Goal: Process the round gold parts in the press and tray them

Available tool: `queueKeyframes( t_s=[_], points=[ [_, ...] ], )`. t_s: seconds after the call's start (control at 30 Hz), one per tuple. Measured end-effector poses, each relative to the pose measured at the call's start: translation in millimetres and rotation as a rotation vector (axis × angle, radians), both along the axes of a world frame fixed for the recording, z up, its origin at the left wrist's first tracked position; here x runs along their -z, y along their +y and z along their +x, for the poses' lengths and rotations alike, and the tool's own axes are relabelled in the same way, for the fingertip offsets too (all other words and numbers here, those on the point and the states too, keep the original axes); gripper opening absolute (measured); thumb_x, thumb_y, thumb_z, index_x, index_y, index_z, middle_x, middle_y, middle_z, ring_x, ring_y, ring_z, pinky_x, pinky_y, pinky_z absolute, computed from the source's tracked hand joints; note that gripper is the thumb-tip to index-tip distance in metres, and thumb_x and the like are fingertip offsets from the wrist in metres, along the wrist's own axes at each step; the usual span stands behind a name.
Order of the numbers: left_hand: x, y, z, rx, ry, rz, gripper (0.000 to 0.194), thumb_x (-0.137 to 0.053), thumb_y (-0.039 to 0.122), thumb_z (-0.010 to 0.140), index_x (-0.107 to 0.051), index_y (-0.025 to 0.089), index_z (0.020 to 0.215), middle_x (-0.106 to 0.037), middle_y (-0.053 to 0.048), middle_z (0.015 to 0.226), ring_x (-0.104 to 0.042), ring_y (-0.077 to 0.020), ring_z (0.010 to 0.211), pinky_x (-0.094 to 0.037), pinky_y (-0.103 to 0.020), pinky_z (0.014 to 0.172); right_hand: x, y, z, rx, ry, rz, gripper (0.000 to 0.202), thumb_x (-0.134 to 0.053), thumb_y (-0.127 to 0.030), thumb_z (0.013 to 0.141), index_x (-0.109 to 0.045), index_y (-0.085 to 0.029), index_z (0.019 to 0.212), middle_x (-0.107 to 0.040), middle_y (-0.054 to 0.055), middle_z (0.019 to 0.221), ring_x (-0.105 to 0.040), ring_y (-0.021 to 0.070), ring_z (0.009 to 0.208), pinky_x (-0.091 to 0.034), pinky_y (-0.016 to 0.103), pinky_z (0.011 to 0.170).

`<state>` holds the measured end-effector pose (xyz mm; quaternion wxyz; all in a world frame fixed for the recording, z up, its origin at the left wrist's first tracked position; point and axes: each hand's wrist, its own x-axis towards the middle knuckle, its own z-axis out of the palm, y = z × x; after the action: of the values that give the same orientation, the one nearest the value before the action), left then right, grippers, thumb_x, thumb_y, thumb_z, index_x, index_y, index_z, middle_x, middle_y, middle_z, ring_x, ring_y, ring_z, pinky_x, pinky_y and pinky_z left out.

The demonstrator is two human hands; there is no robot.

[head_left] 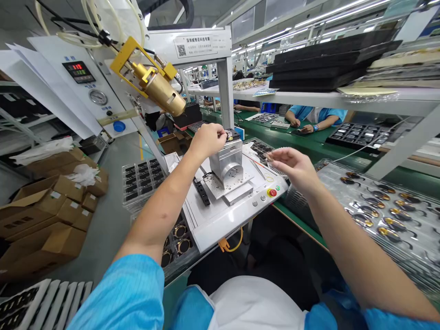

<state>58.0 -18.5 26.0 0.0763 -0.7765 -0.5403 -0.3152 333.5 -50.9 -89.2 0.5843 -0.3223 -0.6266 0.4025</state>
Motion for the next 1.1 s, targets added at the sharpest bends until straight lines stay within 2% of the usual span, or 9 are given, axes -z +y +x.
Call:
queueKeyframes(
  t_s=[0.17,0.33,0.47,0.57,0.63,0.73,0.8,0.93,1.1],
  points=[
    [4.7,-7.9,-5.9,0.082,0.033,-0.117,0.023,-0.061,0.035,0.092,-0.076,0.018,0.099,-0.080,-0.010,0.105,-0.073,-0.0276,0.098,-0.054,-0.039,0.091,63.7,-41.9,48.0,0.121,0.030,-0.272,0.048,-0.092,-0.051,0.069,-0.072,-0.022,0.102,-0.077,0.010,0.113,-0.073,0.0274,0.109,-0.061,0.039,0.092],
    [15.8,-11.0,-20.3,0.186,0.128,-0.138,0.063,-0.073,0.053,0.084,-0.063,0.016,0.135,-0.065,-0.015,0.143,-0.059,-0.0347,0.135,-0.044,-0.047,0.117,119.3,-41.9,60.5,0.129,-0.221,-0.538,0.067,-0.085,-0.044,0.074,-0.062,-0.017,0.132,-0.078,0.013,0.108,-0.074,0.0291,0.101,-0.060,0.039,0.083],
    [16.1,-16.6,-24.6,0.202,0.120,-0.177,0.070,-0.066,0.063,0.090,-0.059,0.016,0.142,-0.057,-0.017,0.154,-0.048,-0.0372,0.148,-0.036,-0.053,0.125,142.6,-27.4,46.3,0.168,-0.613,-0.550,0.087,-0.074,-0.031,0.083,-0.039,-0.011,0.160,-0.078,0.008,0.095,-0.074,0.0261,0.092,-0.056,0.040,0.092],
    [30.7,-46.7,-26.2,0.245,0.019,-0.076,0.068,-0.060,0.065,0.095,-0.057,0.019,0.145,-0.050,-0.016,0.162,-0.038,-0.0353,0.156,-0.030,-0.058,0.128,149.2,-26.1,34.5,0.203,-0.829,-0.477,0.088,-0.069,-0.029,0.088,-0.031,-0.014,0.166,-0.078,0.006,0.094,-0.074,0.0270,0.094,-0.054,0.039,0.093],
    [54.5,-79.1,-26.7,0.311,-0.080,0.025,0.061,-0.064,0.063,0.094,-0.062,0.022,0.139,-0.052,-0.014,0.161,-0.043,-0.0334,0.154,-0.034,-0.059,0.126,150.8,-30.0,28.9,0.236,-0.950,-0.443,0.087,-0.067,-0.030,0.090,-0.030,-0.015,0.167,-0.078,0.008,0.099,-0.074,0.0299,0.099,-0.053,0.040,0.092],
    [108.1,-131.7,-24.5,0.437,-0.275,0.054,0.043,-0.076,0.053,0.088,-0.073,0.025,0.120,-0.070,-0.011,0.141,-0.063,-0.0314,0.136,-0.048,-0.057,0.118,150.5,-34.9,24.6,0.273,-1.039,-0.419,0.086,-0.065,-0.031,0.090,-0.028,-0.016,0.166,-0.078,0.010,0.104,-0.074,0.0333,0.101,-0.053,0.040,0.089],
    [148.3,-161.2,-19.2,0.490,-0.433,-0.094,0.031,-0.080,0.040,0.087,-0.076,0.026,0.114,-0.076,-0.012,0.127,-0.071,-0.0304,0.122,-0.057,-0.051,0.108,148.3,-34.1,25.0,0.276,-1.018,-0.402,0.086,-0.065,-0.031,0.089,-0.028,-0.017,0.165,-0.078,0.009,0.101,-0.074,0.0329,0.099,-0.053,0.039,0.085],
    [216.9,-197.5,0.5,0.386,-0.681,-0.540,0.020,-0.079,0.034,0.089,-0.079,0.027,0.108,-0.080,-0.011,0.111,-0.076,-0.0282,0.108,-0.059,-0.044,0.101,142.1,-31.1,32.4,0.284,-0.943,-0.407,0.082,-0.070,-0.029,0.084,-0.039,-0.019,0.160,-0.077,0.005,0.090,-0.074,0.0297,0.090,-0.054,0.037,0.081],
    [263.2,-212.4,23.8,0.275,-1.110,-0.913,0.041,-0.080,0.046,0.087,-0.074,0.024,0.121,-0.078,-0.014,0.119,-0.076,-0.0295,0.113,-0.056,-0.047,0.107,146.5,-72.2,23.6,0.028,-0.532,-0.399,0.064,-0.083,-0.035,0.078,-0.062,-0.017,0.135,-0.077,0.006,0.093,-0.074,0.0234,0.084,-0.057,0.036,0.080]
  ],
)
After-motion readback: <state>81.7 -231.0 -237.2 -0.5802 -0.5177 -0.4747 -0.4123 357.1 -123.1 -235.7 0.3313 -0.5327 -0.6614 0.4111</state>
